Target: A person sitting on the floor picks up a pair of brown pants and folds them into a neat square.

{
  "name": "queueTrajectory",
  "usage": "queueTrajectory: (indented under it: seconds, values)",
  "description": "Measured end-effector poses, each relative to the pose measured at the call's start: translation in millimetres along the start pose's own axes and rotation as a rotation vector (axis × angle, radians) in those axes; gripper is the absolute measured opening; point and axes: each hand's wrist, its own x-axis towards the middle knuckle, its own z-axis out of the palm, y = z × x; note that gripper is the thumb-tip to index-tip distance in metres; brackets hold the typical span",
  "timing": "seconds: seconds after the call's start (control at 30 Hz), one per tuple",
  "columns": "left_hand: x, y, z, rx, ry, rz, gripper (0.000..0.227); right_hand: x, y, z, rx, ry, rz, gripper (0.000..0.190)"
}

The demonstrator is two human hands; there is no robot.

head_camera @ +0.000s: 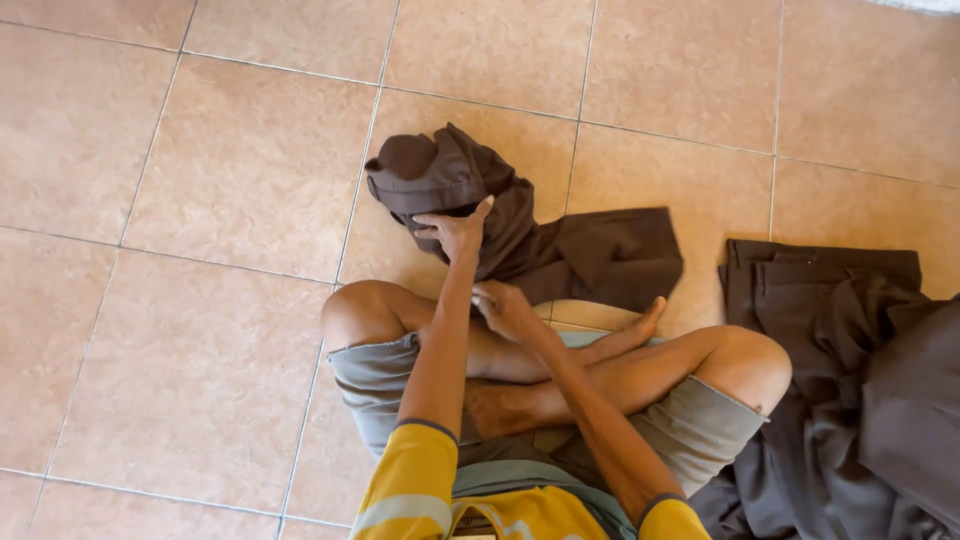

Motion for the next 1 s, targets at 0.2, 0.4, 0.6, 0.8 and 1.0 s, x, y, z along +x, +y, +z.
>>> queueTrajectory:
  seconds: [0.2, 0.4, 0.6, 0.8, 1.0]
  values:
    - [143, -110, 48, 0.398, 0.079, 0.240, 0.104, -12, -82, -59, -0.035, -0.265, -0.040, 0.038]
    - [76, -60, 80, 0.356, -0.538, 0.673, 0.068, -34, -30, -93, -0.116, -0.363, 0.096, 0.044]
    - [-33, 23, 44, 0.600, -0.296, 0.922, 0.058, -35, -84, -114, -0.115, -0.537, 0.176, 0.060]
    - [-116, -60, 28, 0.603, -0.227, 0.987, 0.079, -41, -95, -198, -0.295, -0.575, 0.380, 0.037]
    - [-53, -149, 47, 0.926, -0.034, 1.243, 0.057, -36, 72, -236, -0.600, 0.114, 0.409, 0.054]
